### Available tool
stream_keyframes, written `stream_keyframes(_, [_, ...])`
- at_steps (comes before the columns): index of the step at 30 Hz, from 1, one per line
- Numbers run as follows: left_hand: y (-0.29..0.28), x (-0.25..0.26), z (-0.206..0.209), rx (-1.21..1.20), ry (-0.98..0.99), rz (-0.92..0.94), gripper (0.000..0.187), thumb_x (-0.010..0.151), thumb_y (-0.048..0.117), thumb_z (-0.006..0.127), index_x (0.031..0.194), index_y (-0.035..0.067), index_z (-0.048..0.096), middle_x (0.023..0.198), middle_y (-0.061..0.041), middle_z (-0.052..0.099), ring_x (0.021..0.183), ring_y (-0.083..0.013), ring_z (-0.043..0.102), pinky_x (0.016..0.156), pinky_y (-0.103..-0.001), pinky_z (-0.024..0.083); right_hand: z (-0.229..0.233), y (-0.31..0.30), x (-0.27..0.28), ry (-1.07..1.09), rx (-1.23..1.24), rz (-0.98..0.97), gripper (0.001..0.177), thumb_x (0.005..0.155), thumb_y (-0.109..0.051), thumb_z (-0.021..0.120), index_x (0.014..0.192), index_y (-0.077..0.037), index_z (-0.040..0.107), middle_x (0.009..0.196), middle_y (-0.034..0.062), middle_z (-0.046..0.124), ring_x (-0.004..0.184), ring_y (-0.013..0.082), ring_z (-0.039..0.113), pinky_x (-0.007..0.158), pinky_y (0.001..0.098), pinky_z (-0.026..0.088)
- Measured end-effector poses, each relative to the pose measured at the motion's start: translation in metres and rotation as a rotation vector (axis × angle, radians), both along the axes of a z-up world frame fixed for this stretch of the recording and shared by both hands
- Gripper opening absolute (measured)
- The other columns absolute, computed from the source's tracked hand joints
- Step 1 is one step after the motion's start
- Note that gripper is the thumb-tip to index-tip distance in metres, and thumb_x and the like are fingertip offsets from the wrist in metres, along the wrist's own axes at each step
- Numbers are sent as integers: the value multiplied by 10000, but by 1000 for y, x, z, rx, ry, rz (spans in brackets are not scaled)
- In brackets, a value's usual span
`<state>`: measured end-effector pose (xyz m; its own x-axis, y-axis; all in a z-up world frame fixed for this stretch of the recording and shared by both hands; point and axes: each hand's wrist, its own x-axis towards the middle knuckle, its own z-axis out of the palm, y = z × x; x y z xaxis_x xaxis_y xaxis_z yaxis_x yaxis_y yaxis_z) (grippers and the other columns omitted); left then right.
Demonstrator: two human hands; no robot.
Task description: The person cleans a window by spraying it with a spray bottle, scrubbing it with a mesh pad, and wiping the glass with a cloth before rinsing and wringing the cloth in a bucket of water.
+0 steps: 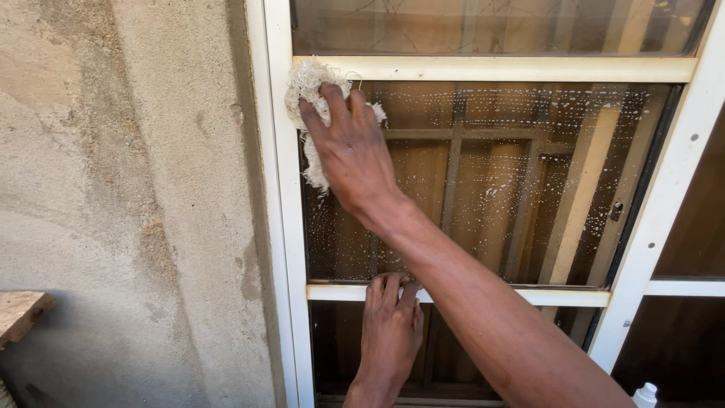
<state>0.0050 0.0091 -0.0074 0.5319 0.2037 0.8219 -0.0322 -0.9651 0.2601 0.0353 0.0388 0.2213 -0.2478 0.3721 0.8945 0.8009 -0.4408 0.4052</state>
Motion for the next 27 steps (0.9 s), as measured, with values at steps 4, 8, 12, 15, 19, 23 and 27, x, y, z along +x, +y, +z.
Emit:
stream_keyframes(4, [-1, -8, 3, 2, -10, -18, 345, 835, -27, 713, 1178, 7, 708, 1224, -158, 598, 1187, -305, 535, 1047, -446, 469, 4, -37, 23, 59, -34, -72, 729, 769, 227, 559, 1401, -131, 618, 1436, 204, 477, 1191, 352, 525, 1007, 454, 549])
stream_keyframes(8, [-4, -13, 9, -14, -25, -39, 309, 839, -10, 707, 1148, -4, 703, 1187, -161, 603, 1168, -320, 543, 1025, -456, 475, -7, -103, 67, 78, 64, -103, 692, 811, 199, 616, 1395, -167, 675, 1436, 196, 520, 1240, 364, 533, 1076, 458, 543])
stream_keyframes(12, [-2, -5, 4, -6, -62, -23, 279, 845, 1, 703, 1124, 11, 707, 1186, -156, 606, 1178, -314, 543, 1023, -461, 477, -17, -171, 124, 125, 192, -154, 611, 853, 140, 682, 1394, -143, 700, 1449, 245, 533, 1312, 407, 516, 1062, 423, 563])
stream_keyframes(15, [-1, 2, -3, 17, -134, -10, 284, 828, 9, 714, 1111, 23, 714, 1172, -143, 615, 1185, -322, 539, 1029, -467, 476, -31, -228, 160, 148, 305, -178, 599, 908, 103, 688, 1466, -113, 681, 1512, 279, 454, 1381, 437, 480, 1116, 439, 546])
stream_keyframes(19, [-1, 5, -6, 2, -128, -9, 293, 813, 15, 727, 1105, 28, 714, 1177, -146, 612, 1190, -327, 535, 1031, -474, 471, -41, -264, 181, 396, 406, -215, 588, 986, 82, 634, 1550, -79, 590, 1530, 296, 396, 1406, 433, 470, 1160, 442, 533])
stream_keyframes(23, [-2, 4, -4, -6, -120, -15, 313, 804, 7, 729, 1116, 23, 712, 1177, -143, 609, 1187, -327, 534, 1036, -474, 468, -48, -223, 171, 319, 512, -281, 644, 966, 97, 608, 1585, -57, 525, 1550, 316, 344, 1426, 456, 427, 1196, 492, 464])
stream_keyframes(27, [-5, -2, 1, -19, -108, -40, 315, 814, -7, 726, 1127, 11, 707, 1179, -144, 606, 1184, -323, 534, 1022, -467, 471, -61, -135, 127, 203, 453, -177, 597, 952, 95, 568, 1535, -31, 544, 1516, 332, 388, 1392, 463, 439, 1137, 537, 479])
